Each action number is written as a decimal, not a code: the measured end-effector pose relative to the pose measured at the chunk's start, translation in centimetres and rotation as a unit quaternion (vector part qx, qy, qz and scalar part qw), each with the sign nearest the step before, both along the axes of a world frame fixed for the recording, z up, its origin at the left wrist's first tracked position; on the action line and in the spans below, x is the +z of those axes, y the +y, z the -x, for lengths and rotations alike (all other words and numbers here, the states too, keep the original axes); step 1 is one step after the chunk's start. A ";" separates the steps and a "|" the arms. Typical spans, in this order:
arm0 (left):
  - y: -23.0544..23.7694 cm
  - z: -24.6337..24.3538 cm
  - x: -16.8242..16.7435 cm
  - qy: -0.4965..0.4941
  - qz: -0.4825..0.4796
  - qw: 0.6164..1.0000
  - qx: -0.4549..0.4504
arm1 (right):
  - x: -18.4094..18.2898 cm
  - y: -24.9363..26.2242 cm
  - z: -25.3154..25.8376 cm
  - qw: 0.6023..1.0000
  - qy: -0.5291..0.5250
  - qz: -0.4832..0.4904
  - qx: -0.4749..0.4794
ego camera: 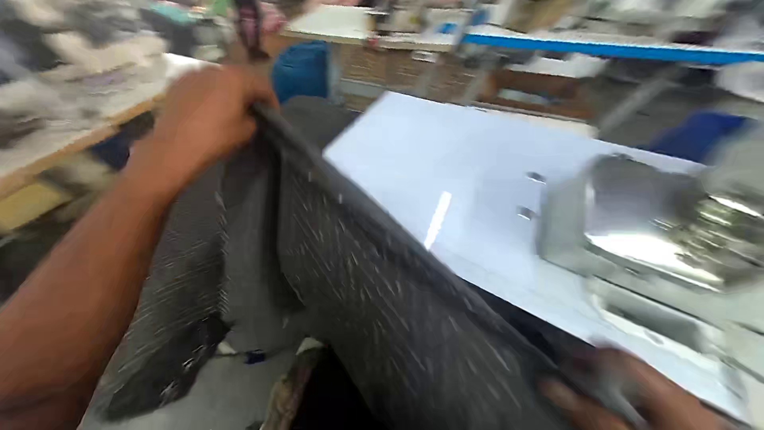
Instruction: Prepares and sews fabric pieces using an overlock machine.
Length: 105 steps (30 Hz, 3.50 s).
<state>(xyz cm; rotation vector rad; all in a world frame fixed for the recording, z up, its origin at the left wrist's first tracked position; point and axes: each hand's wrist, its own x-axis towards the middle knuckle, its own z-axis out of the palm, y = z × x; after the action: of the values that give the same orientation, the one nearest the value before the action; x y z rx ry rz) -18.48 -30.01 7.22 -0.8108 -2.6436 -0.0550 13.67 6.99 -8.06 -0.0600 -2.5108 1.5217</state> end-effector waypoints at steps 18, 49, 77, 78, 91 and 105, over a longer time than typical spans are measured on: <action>23.6 6.5 -22.8 -0.189 -0.084 0.969 -0.135 | -13.1 4.4 -4.2 0.955 -0.185 0.205 -0.111; 10.7 -16.2 -22.3 -0.637 -0.660 0.390 0.085 | -9.5 -5.8 9.9 0.940 0.295 -0.159 0.061; 7.8 -14.1 -16.9 -0.326 -0.517 0.755 -0.239 | -3.4 -6.8 12.3 0.974 0.140 -0.052 0.169; 7.7 -13.6 -15.8 -0.284 -0.496 0.780 -0.254 | -3.5 -6.0 12.9 0.969 0.131 -0.040 0.208; 5.5 -6.8 -10.8 -0.173 -0.587 0.768 -0.189 | -5.4 -2.1 6.4 0.985 0.120 0.121 0.028; 10.8 -7.5 -9.7 -0.232 -0.613 0.735 -0.172 | -3.8 -2.3 5.6 0.972 0.168 0.119 -0.111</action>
<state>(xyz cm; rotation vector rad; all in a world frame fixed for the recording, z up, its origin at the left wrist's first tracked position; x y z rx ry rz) -11.02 -19.19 -2.53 -0.7548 -1.9960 -2.0449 8.09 4.74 -11.90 -0.1045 -1.9839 1.5793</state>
